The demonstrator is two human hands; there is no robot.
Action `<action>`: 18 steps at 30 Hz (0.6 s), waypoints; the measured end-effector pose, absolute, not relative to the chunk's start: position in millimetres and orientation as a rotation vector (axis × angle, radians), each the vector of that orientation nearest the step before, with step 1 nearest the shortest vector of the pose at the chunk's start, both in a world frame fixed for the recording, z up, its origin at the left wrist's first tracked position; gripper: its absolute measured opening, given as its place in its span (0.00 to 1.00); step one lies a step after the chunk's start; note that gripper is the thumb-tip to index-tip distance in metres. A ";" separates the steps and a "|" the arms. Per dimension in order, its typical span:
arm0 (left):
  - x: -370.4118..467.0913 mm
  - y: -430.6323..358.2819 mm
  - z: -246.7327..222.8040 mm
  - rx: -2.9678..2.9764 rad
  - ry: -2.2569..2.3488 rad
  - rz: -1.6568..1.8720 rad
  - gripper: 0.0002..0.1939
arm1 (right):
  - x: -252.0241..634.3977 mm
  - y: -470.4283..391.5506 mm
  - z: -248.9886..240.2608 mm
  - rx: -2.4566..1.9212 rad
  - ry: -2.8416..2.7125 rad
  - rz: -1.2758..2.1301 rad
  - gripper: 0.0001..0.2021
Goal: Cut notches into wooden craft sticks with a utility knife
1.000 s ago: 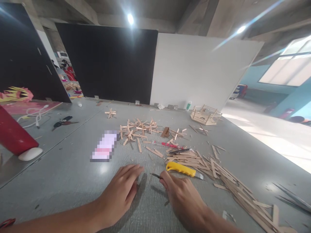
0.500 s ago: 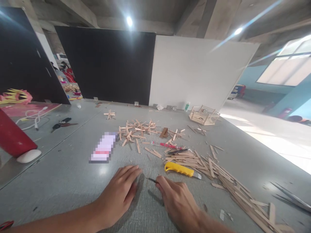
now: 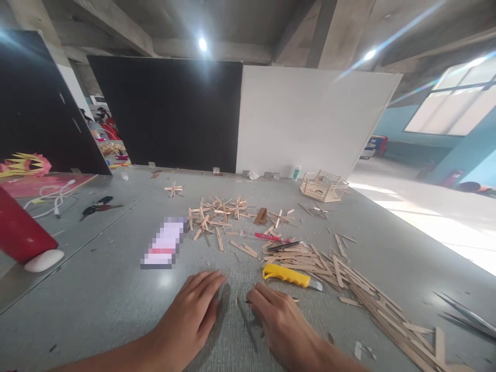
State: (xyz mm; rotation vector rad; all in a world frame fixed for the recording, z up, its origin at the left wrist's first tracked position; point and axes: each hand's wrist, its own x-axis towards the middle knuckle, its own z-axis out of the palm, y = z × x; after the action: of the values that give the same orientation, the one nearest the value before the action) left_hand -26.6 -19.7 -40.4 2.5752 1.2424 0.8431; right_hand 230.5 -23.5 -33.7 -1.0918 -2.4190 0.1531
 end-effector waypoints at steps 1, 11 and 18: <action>-26.3 -19.6 -40.0 2.584 1.236 0.849 0.29 | 231.0 -23.0 -32.9 -1.087 -2.428 0.163 0.14; -27.1 -19.3 -37.3 2.638 1.242 0.873 0.31 | 234.9 -17.2 -43.2 -1.239 -2.412 0.142 0.10; -26.9 -18.3 -37.7 2.646 1.239 0.880 0.30 | 237.4 -13.6 -40.0 -1.303 -2.354 0.191 0.09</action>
State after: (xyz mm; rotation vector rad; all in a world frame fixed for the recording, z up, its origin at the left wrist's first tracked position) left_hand -26.9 -18.3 -37.7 2.6460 1.2390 0.8802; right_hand 237.4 -13.6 -40.0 -1.3028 -2.3540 0.1906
